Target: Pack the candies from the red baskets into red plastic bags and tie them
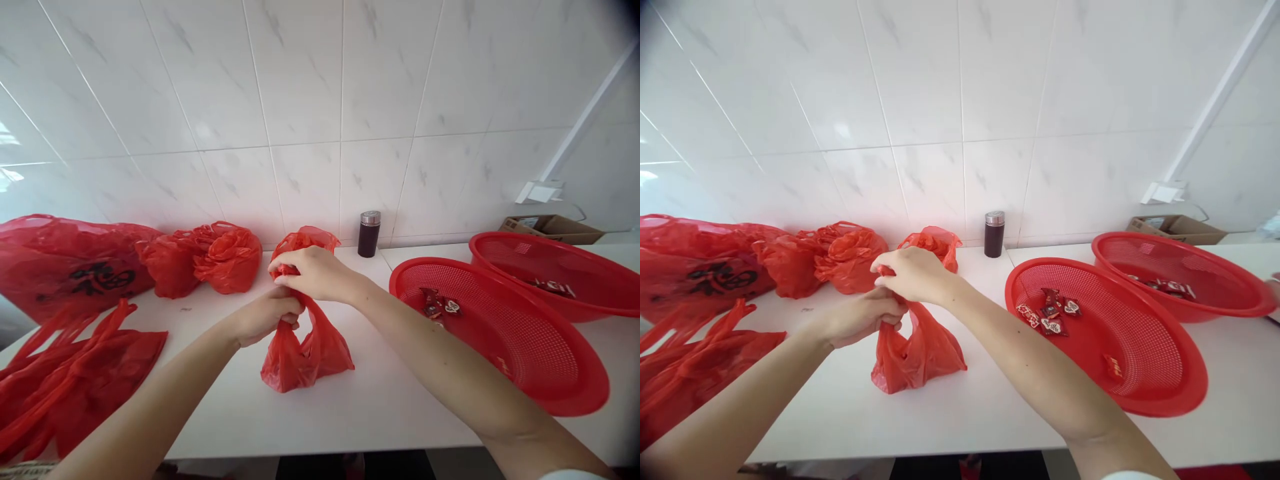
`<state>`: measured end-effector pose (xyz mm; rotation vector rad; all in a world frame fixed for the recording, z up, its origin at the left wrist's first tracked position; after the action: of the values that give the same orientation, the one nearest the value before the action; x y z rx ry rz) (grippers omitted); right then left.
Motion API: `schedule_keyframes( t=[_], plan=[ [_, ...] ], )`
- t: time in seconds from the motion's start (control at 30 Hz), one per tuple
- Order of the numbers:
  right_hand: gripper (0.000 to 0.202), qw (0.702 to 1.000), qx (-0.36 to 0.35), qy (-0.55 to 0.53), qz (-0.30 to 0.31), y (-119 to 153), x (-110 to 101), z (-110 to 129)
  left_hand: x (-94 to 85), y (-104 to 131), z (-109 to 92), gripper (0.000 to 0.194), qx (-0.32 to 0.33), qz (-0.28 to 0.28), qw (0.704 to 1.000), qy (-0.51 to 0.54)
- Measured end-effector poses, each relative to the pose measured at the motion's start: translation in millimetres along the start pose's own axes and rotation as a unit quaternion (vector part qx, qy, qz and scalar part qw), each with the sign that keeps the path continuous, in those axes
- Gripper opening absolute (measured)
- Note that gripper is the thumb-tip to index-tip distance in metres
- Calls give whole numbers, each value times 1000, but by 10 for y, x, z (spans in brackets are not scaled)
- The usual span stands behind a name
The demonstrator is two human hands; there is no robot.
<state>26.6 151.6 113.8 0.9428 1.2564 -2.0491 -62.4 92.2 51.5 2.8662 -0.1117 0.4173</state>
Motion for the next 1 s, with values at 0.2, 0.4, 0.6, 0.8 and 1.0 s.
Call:
schedule_keyframes(
  t=[0.2,0.4,0.6,0.8,1.0],
  plan=[
    [36,998,-21,-49,-14,48,30,-18,-34,17,-31,29,4,34,996,-82],
    [25,988,33,-152,25,362,18,-233,-197,8,-58,34,17,9,1000,-3],
    [14,971,1,-230,-59,613,-47,27,-177,70,-156,15,84,86,987,-106],
    [28,892,217,-387,-89,617,675,-414,-107,14,-46,20,187,-17,927,-324],
    [24,817,219,-533,34,720,897,-431,-78,-20,8,32,407,-156,809,-394]
  ],
)
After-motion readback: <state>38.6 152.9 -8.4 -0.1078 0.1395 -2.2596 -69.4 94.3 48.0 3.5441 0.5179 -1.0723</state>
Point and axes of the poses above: each hand's wrist, its own y-axis away from the middle knuckle, its own x-axis out of the palm, z = x × y, the point moved 4 cm from there along -y, towards the middle knuckle, and after that the axes turned 15 degrees about y, right-handed, at the moved point
